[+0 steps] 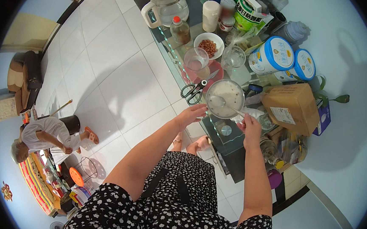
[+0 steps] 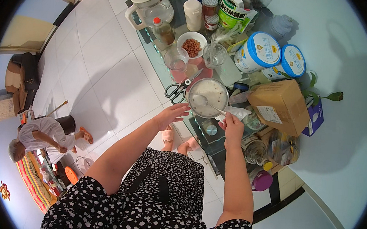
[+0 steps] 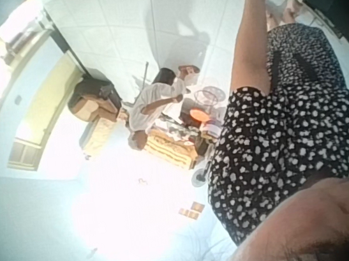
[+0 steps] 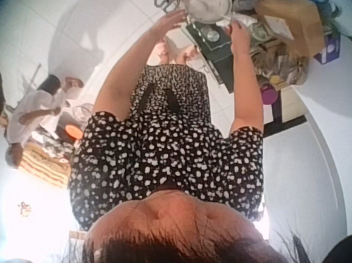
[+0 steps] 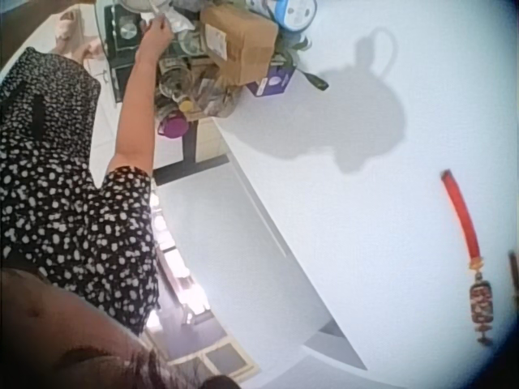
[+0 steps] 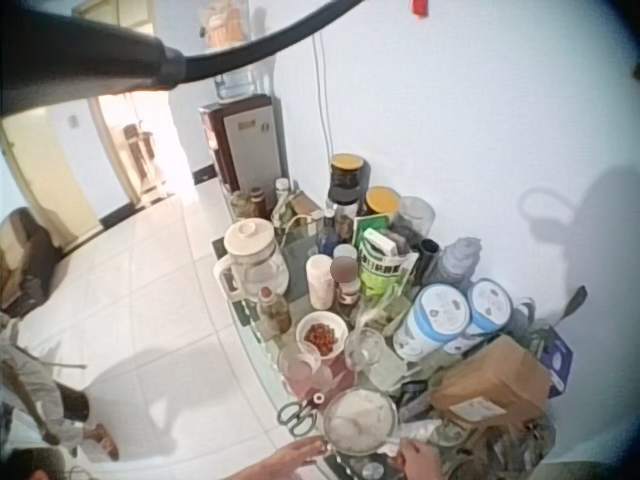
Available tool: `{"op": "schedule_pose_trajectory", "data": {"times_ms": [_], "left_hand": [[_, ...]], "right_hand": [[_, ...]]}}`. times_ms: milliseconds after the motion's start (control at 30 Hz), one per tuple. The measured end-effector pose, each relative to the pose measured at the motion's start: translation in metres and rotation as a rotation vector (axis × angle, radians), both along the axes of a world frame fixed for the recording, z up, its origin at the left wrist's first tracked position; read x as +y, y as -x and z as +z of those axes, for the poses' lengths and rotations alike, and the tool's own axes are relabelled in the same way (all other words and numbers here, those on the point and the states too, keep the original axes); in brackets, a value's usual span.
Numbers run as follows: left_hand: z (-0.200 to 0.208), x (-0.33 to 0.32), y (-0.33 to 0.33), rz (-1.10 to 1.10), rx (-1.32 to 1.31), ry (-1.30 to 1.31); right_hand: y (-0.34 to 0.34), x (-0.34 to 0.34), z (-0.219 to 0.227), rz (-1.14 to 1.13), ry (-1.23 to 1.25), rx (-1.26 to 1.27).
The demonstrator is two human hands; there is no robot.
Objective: The person pours hot water from a kettle into a bowl, then scoops a white substance from a container into the bowl using a spoon. They stir the mixture and continue adding more of the white substance before stirring again.
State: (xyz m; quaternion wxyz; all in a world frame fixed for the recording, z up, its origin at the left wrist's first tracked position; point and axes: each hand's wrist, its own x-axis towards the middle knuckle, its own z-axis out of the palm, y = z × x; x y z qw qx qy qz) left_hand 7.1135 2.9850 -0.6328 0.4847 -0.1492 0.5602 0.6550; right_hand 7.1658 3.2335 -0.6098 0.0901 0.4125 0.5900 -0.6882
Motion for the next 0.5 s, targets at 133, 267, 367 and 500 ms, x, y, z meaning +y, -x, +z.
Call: {"op": "schedule_pose_trajectory", "data": {"times_ms": [133,267,367,500], "left_hand": [[0.000,0.000,0.000,0.003,0.003,0.001],[-0.002,-0.001,-0.001,0.012,0.004,0.003],[0.000,0.000,-0.001,0.010,0.003,0.008],[-0.004,-0.001,-0.001,0.008,0.010,-0.006]], "right_hand": [[0.008,0.001,0.006,0.042,-0.211,0.106],[0.013,0.007,0.012,0.329,-0.700,0.397],[0.015,0.011,0.009,0.377,-0.833,0.411],[0.008,0.018,-0.014,0.371,-0.790,0.295]]}}
